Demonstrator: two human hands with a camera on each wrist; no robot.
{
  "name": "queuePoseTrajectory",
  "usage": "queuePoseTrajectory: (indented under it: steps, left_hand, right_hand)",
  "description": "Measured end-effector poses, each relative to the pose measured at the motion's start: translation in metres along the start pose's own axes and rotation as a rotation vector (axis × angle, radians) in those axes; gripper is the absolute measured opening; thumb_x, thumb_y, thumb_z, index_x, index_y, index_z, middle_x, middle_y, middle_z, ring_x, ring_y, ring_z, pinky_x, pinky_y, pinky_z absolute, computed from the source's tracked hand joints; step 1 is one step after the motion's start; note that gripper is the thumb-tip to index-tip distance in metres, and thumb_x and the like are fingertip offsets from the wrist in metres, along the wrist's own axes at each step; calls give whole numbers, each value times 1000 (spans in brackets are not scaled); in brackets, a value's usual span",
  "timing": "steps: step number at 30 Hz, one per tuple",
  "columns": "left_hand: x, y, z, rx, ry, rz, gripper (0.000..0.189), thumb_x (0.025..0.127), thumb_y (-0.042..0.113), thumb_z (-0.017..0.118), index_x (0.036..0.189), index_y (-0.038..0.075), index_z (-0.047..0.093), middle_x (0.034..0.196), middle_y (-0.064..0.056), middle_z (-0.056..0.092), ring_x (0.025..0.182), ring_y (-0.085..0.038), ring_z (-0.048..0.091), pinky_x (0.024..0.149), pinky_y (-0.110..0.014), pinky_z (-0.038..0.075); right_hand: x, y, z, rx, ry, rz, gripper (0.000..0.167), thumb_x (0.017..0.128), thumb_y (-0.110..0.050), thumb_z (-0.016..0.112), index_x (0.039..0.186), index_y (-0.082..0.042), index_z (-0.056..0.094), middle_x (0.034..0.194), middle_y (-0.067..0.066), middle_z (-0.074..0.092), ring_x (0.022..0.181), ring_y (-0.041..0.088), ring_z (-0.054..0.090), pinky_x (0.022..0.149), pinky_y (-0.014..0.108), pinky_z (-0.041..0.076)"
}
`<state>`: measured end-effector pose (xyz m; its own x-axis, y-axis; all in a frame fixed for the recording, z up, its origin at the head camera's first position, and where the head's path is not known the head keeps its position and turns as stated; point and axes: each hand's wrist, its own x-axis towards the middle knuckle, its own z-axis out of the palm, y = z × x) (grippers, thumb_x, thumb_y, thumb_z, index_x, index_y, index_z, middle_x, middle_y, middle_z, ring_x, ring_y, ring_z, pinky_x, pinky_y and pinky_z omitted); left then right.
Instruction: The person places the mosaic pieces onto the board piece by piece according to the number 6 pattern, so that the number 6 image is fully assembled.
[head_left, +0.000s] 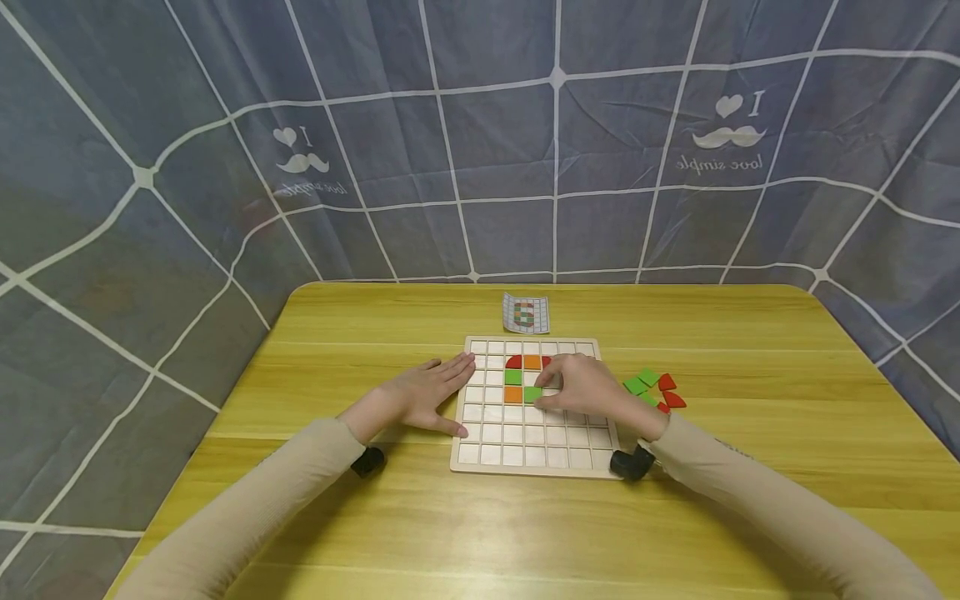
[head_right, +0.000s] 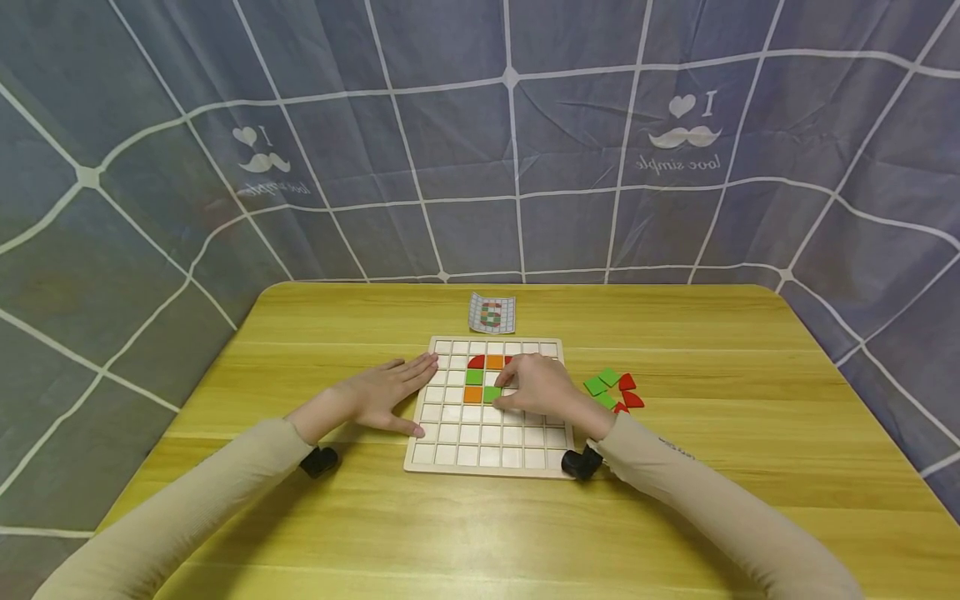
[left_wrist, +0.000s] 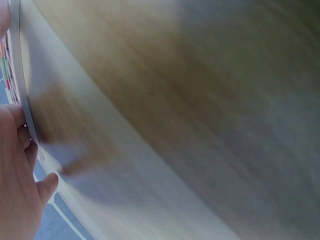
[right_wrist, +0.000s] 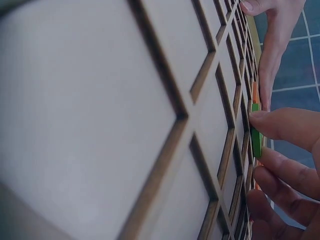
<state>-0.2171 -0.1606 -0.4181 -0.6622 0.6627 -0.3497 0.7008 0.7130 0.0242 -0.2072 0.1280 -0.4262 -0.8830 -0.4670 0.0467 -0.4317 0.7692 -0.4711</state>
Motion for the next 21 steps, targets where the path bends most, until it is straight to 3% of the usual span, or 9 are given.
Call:
queuePoseTrajectory:
  steps: [14,21]
  left_hand:
    - [1,-2,2,-2,3,0,105,85,73,47,156,11,1,163,-6,-5,151,-21,-1,122,-44,12]
    - [1,-2,3,-14,7,3,105,85,72,48,156,10,2,163,-6,-5,151,-21,0,122,-45,12]
  right_hand:
    - [-1,2,-1,21,-16,0,27,75,-34,81,95,-16,77,97,-5,73,66,6,52,56,23,41]
    - [-6,6,-1,31,15,-6,25,75,-34,81,93,-18,77,102,-3,72,72,7,56,62,24,44]
